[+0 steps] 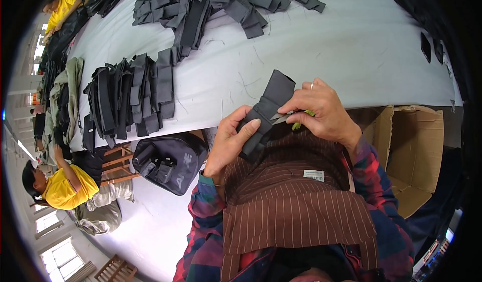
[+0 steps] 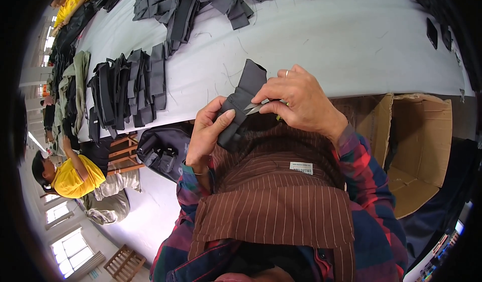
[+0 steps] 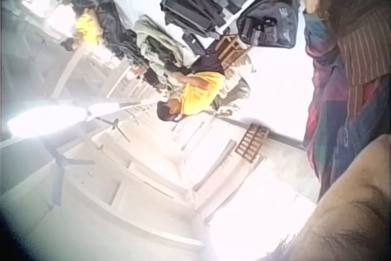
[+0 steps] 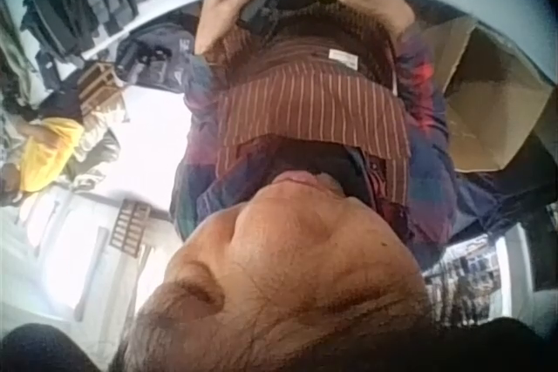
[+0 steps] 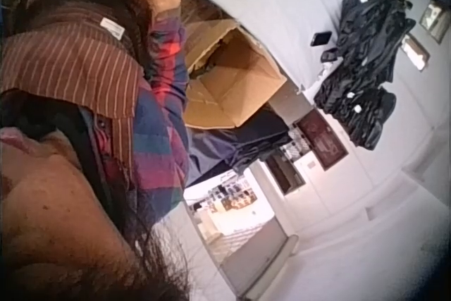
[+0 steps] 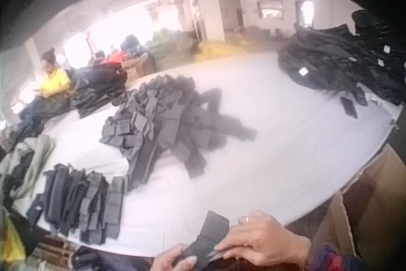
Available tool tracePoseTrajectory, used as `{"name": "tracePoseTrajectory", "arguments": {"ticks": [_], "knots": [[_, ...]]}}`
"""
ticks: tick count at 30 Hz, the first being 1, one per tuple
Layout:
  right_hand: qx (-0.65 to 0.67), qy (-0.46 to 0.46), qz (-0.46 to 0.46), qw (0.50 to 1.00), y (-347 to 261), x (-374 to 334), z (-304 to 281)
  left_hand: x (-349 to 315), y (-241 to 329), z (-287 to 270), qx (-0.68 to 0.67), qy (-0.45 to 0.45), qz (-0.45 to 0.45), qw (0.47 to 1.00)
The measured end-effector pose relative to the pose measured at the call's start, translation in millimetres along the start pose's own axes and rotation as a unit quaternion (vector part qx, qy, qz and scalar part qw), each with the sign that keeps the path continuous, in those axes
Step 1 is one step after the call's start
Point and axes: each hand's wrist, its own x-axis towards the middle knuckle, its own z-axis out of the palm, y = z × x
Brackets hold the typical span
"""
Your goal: The recorder uses a small thread clipper to trim loose threads from black fabric straps on a work table.
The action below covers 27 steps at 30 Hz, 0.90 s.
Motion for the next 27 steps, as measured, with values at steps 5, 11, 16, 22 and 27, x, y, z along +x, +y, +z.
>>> {"name": "tracePoseTrajectory", "arguments": {"ticks": [5, 11, 16, 22, 27], "knots": [[0.010, 0.018, 0.018, 1.000, -0.6, -2.1, 2.1, 1.0, 1.9, -2.2, 0.009, -0.009, -0.001, 1.000], [-0.010, -0.011, 0.000, 1.000, -0.5, -1.5, -0.3, -0.2, 0.6, -2.6, 0.012, -0.009, -0.014, 1.000], [-0.002, -0.003, 0.009, 1.000, 1.3, -3.2, 2.9, 0.9, -1.5, -4.0, 0.009, -0.017, -0.010, 1.000], [-0.009, 0.003, 0.014, 1.000, 0.1, -3.9, 4.5, 0.6, -0.4, -3.0, 0.002, -0.012, -0.019, 1.000], [-0.020, 0.008, 0.019, 1.000, -2.3, -4.7, 5.2, -0.5, 2.1, -0.1, -0.014, 0.004, -0.024, 1.000]]}}
